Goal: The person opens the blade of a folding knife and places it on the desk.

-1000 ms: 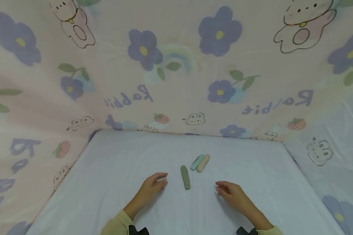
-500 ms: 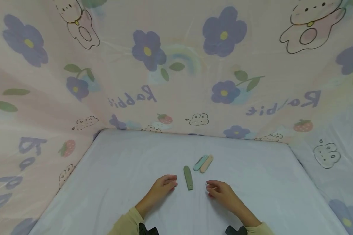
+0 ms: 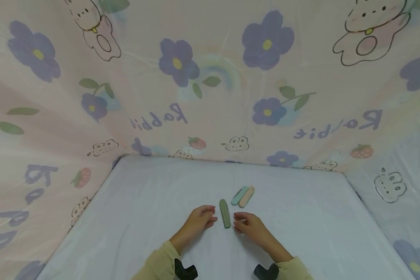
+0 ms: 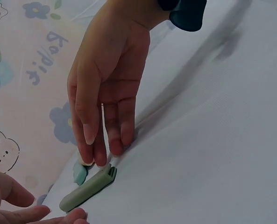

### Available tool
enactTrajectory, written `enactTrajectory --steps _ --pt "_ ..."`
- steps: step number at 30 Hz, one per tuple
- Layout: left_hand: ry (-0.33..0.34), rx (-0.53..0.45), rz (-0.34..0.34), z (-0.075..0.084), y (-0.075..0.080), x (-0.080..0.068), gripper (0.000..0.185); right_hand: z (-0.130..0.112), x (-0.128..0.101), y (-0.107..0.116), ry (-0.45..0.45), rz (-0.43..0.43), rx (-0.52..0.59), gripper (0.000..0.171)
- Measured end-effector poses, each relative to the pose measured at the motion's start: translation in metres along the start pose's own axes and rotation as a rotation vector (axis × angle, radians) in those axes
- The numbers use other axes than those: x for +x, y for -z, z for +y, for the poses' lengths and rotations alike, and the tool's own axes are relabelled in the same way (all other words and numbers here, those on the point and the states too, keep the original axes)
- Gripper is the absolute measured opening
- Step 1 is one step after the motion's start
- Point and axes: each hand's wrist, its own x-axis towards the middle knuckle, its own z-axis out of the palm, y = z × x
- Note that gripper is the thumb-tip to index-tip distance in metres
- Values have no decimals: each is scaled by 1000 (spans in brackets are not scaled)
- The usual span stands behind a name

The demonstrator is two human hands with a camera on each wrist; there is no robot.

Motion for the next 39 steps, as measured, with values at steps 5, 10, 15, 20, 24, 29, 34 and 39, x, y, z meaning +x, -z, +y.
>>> enactTrajectory --steps 5,10,15,20,24,29,34,39 --pt "-10 13 36 1 -8 8 35 -1 4 -5 -3 32 -36 38" --pt "2 50 66 -4 -18 12 34 0 6 -8 -5 22 -56 37" --pt "3 56 63 -8 -25 14 34 2 10 -12 16 14 -69 32" --pt "21 51 52 -11 -26 16 34 4 14 -16 35 29 -63 32" --pt "15 25 20 -14 -28 18 34 5 17 -17 41 30 -51 34" --pt "-18 37 9 -15 -30 22 36 4 19 -15 42 29 -46 31" --pt "-42 69 1 -10 -30 22 31 6 19 -12 42 43 -46 32" --pt "-76 95 -17 -5 -30 23 29 9 21 -10 35 63 -65 32"
